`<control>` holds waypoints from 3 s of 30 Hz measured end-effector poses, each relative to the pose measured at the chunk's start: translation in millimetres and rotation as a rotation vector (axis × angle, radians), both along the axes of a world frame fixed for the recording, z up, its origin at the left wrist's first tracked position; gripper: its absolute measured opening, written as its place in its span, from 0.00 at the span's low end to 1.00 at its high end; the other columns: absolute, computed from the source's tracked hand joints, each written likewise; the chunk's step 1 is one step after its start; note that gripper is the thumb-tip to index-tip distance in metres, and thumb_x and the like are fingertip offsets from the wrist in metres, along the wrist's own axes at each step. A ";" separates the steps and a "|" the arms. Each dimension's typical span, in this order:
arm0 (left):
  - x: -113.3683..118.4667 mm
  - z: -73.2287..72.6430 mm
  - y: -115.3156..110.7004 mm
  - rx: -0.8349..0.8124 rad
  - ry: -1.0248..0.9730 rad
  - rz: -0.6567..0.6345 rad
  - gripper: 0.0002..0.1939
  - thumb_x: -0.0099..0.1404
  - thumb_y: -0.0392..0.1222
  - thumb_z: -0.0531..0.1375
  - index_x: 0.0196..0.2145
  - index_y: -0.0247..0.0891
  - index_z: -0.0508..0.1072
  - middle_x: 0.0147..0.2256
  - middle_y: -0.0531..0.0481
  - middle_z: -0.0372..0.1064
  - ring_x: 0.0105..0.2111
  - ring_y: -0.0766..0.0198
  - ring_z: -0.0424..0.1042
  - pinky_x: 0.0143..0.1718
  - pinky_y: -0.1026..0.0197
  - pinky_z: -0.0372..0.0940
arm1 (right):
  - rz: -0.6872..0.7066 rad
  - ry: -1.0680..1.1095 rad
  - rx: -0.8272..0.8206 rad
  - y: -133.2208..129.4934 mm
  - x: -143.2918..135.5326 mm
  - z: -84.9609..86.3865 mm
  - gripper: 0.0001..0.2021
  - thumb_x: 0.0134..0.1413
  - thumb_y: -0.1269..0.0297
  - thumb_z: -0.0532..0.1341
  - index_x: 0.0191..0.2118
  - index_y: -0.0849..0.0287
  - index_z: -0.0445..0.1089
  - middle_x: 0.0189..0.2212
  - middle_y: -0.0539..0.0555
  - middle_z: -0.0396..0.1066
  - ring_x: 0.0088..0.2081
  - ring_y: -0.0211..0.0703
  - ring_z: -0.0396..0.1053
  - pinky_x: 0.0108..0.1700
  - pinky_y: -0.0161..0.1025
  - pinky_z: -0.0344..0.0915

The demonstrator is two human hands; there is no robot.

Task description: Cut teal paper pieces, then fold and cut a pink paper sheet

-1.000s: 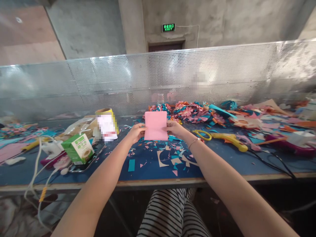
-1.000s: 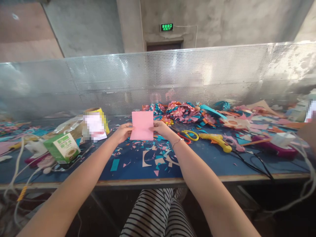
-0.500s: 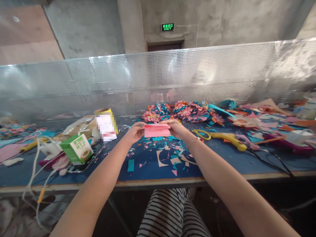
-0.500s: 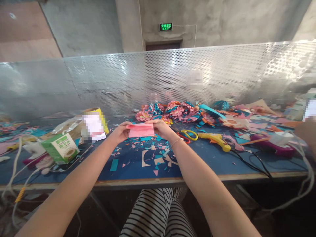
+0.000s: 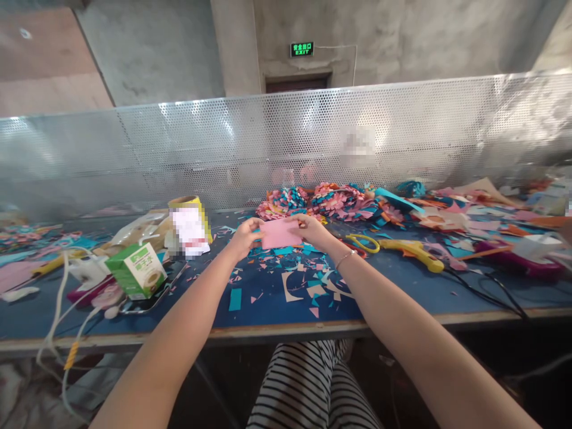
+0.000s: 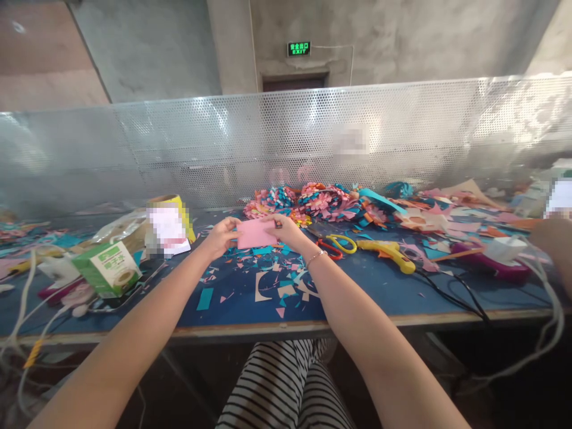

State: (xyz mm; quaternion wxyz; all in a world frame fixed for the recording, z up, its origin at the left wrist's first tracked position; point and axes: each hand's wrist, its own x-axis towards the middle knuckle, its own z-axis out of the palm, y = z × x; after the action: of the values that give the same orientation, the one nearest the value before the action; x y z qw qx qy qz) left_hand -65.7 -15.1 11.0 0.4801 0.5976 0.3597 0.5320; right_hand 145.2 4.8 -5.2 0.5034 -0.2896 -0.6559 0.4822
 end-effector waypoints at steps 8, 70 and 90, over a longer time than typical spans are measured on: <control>5.0 -3.2 2.7 -0.018 -0.024 0.051 0.19 0.47 0.37 0.66 0.39 0.35 0.69 0.34 0.47 0.71 0.30 0.65 0.71 0.29 0.63 0.68 | -0.053 0.093 0.102 5.5 -1.2 -1.0 0.27 0.36 0.67 0.64 0.48 0.55 0.65 0.42 0.53 0.68 0.35 0.37 0.67 0.30 0.31 0.66; 9.0 3.9 1.5 -0.185 -0.328 0.144 0.07 0.41 0.33 0.59 0.23 0.32 0.73 0.22 0.50 0.71 0.21 0.66 0.66 0.22 0.65 0.60 | 0.065 0.143 0.077 5.6 -1.7 1.7 0.15 0.34 0.65 0.66 0.35 0.58 0.72 0.29 0.49 0.73 0.31 0.37 0.69 0.38 0.38 0.68; 4.4 12.7 -6.9 -0.048 -0.140 0.050 0.19 0.41 0.29 0.62 0.35 0.36 0.70 0.28 0.54 0.69 0.25 0.69 0.66 0.24 0.66 0.62 | 0.096 0.053 0.130 -5.6 3.4 9.4 0.12 0.46 0.60 0.58 0.36 0.59 0.72 0.42 0.55 0.68 0.40 0.42 0.67 0.41 0.42 0.68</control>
State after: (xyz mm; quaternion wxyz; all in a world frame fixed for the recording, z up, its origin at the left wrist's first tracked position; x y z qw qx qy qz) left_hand -61.3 -22.0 23.7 0.5048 0.5379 0.3528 0.5757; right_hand 148.5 -0.8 4.3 0.5145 -0.2116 -0.6853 0.4699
